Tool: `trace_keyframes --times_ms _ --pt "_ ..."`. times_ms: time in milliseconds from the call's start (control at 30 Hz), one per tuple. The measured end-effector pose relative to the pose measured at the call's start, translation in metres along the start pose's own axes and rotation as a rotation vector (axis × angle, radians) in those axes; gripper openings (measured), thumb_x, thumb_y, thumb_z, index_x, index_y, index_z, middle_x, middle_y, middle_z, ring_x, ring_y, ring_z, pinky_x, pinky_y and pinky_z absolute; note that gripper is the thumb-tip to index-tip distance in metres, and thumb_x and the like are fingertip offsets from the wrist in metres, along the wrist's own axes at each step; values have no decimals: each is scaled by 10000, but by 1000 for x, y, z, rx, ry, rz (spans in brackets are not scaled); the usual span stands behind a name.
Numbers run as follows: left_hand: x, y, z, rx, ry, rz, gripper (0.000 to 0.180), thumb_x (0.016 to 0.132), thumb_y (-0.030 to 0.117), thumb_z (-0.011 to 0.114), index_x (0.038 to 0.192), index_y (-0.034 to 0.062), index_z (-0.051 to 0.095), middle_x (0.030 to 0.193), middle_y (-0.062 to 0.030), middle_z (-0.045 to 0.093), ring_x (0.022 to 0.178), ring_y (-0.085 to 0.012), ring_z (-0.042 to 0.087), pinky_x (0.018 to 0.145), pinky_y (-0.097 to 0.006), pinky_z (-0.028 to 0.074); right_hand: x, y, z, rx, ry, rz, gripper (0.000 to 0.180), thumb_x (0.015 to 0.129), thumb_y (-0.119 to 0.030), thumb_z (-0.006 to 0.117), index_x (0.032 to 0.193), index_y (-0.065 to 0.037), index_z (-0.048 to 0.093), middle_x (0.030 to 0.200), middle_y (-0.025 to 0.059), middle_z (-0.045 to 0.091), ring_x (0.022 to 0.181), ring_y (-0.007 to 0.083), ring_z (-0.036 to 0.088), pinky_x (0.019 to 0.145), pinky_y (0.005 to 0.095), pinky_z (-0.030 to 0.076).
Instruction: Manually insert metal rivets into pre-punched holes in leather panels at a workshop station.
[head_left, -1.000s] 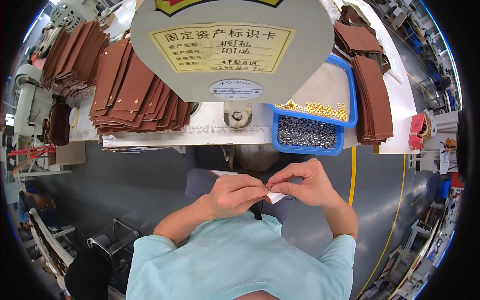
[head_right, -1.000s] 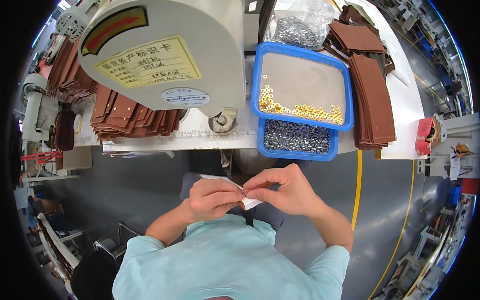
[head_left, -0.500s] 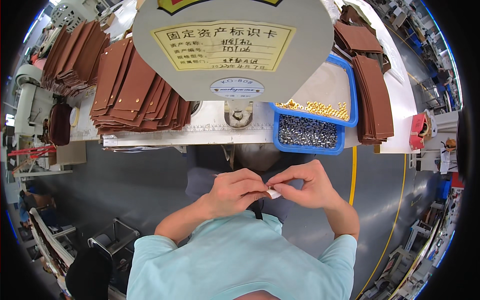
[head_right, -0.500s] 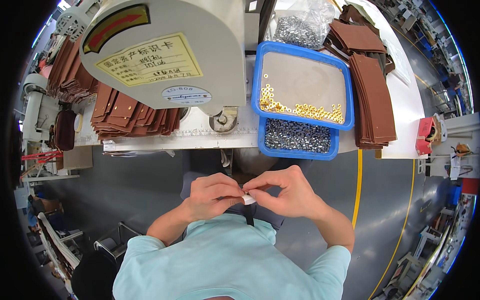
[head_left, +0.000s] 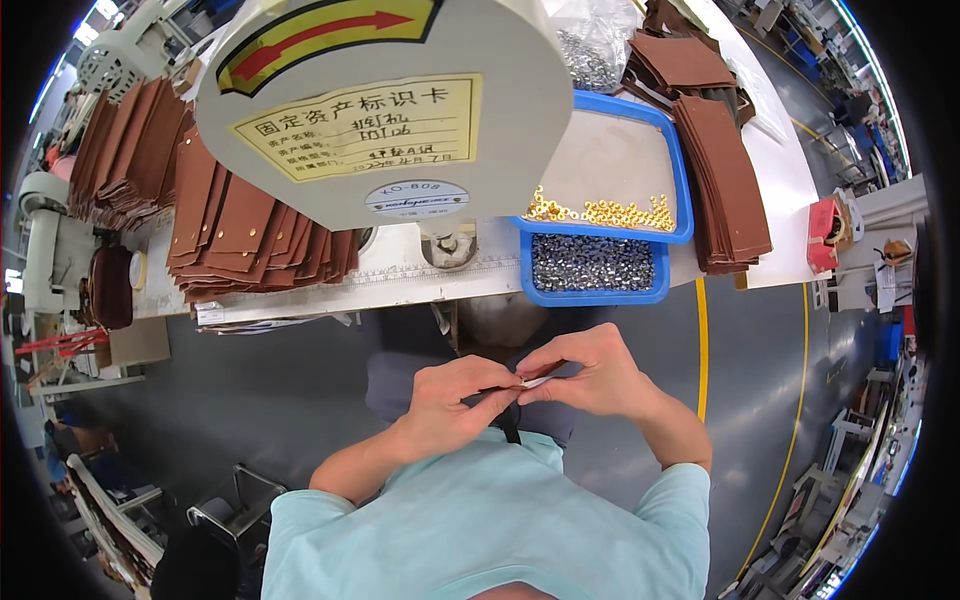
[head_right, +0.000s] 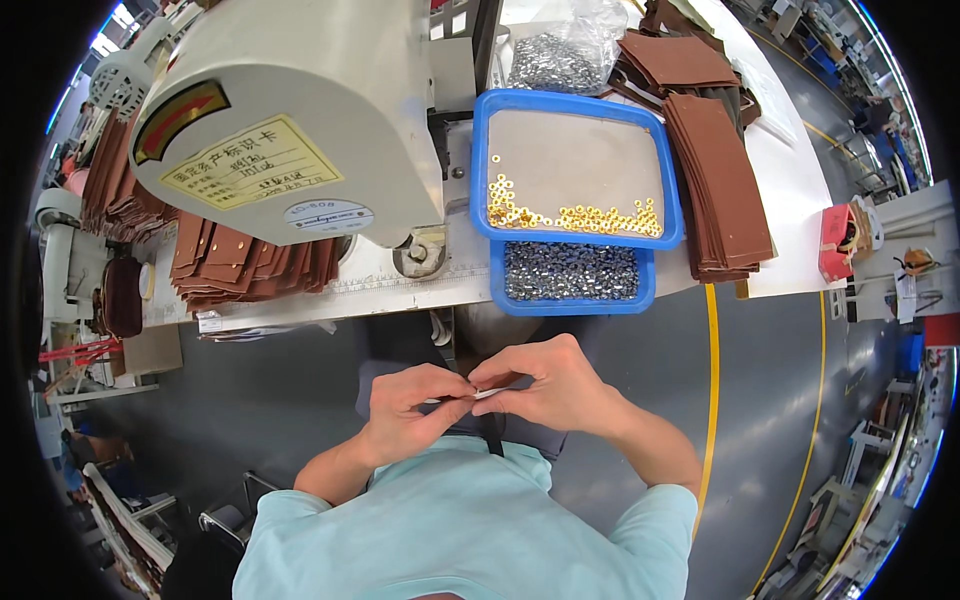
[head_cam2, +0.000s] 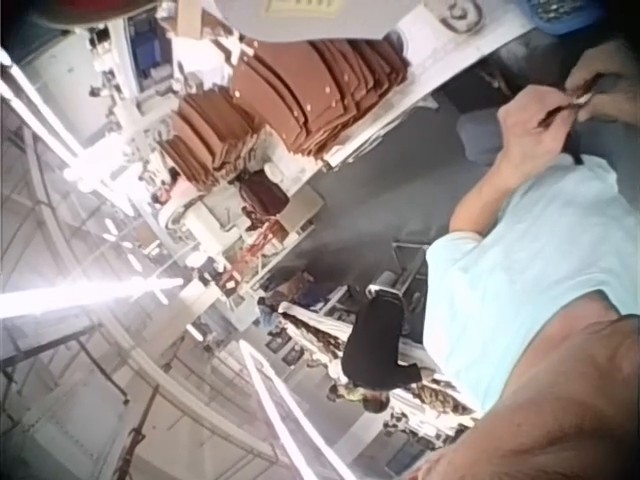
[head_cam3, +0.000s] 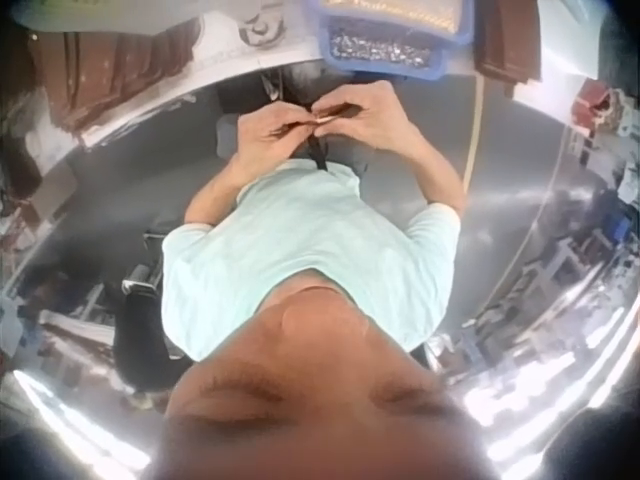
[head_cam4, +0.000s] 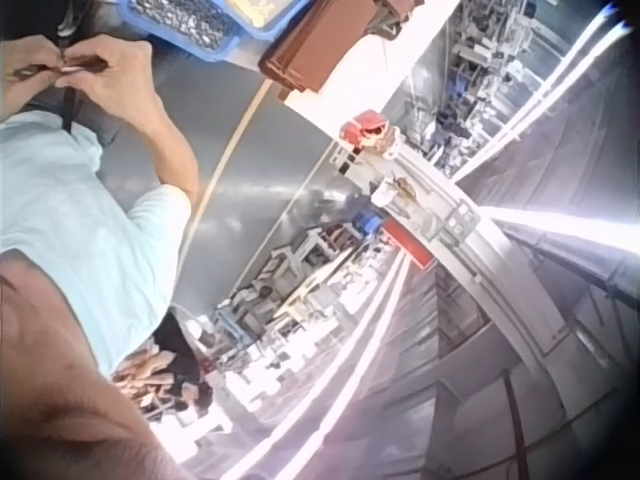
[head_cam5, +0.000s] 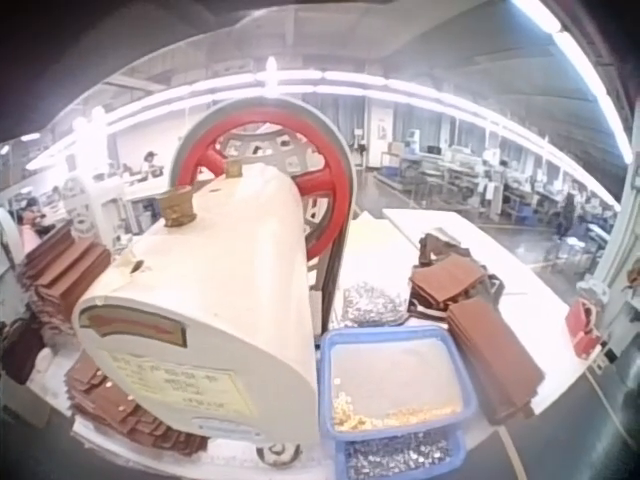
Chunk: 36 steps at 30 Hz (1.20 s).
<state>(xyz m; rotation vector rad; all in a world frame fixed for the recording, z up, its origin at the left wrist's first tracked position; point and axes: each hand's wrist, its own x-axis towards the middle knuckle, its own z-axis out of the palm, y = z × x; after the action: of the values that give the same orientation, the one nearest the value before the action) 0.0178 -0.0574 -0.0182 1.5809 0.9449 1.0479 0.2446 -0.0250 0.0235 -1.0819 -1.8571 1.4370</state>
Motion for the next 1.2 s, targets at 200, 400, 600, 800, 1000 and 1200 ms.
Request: trace_keyframes --times_ms 200,400,600,800,1000,1200 --pt "-4 2 2 -86 7 -124 241 847 5 787 1084 21 746 1004 -122 752 844 -184 742 767 -301 612 1 7 3 61 30 7 298 810 -63 853 1082 -11 745 972 110 782 900 202 773 773 309 626" --pt "15 16 1 41 -65 -152 444 851 134 830 1265 46 698 1062 -121 747 891 -218 761 824 -326 618 4 22 21 -254 177 -382 335 762 76 756 1073 -42 720 957 95 744 836 268 733 695 338 593" --pt "16 12 -5 125 -160 -151 445 837 196 847 1236 48 717 1038 -112 764 872 -213 761 798 -313 611 5 31 31 -231 291 -524 326 699 98 747 993 -35 699 881 78 728 737 254 709 607 346 576" --pt "18 13 -7 167 -173 -136 420 814 204 862 1187 52 743 973 -95 773 815 -209 753 727 -294 596 5 28 33 -239 325 -532 298 694 97 751 955 -38 696 840 79 734 693 246 710 572 337 572" --pt "19 10 -8 159 -163 -101 402 809 179 861 1172 49 747 949 -97 774 770 -191 738 715 -284 590 7 31 35 -211 362 -581 338 713 65 761 1029 -48 720 853 77 743 701 247 713 613 341 582" --pt "18 -3 -13 148 -81 -116 510 863 118 812 1346 80 655 929 -79 777 746 -164 728 706 -288 585 29 -4 -22 -150 10 -285 344 793 -65 819 1132 -40 763 858 87 755 783 230 739 722 320 582"
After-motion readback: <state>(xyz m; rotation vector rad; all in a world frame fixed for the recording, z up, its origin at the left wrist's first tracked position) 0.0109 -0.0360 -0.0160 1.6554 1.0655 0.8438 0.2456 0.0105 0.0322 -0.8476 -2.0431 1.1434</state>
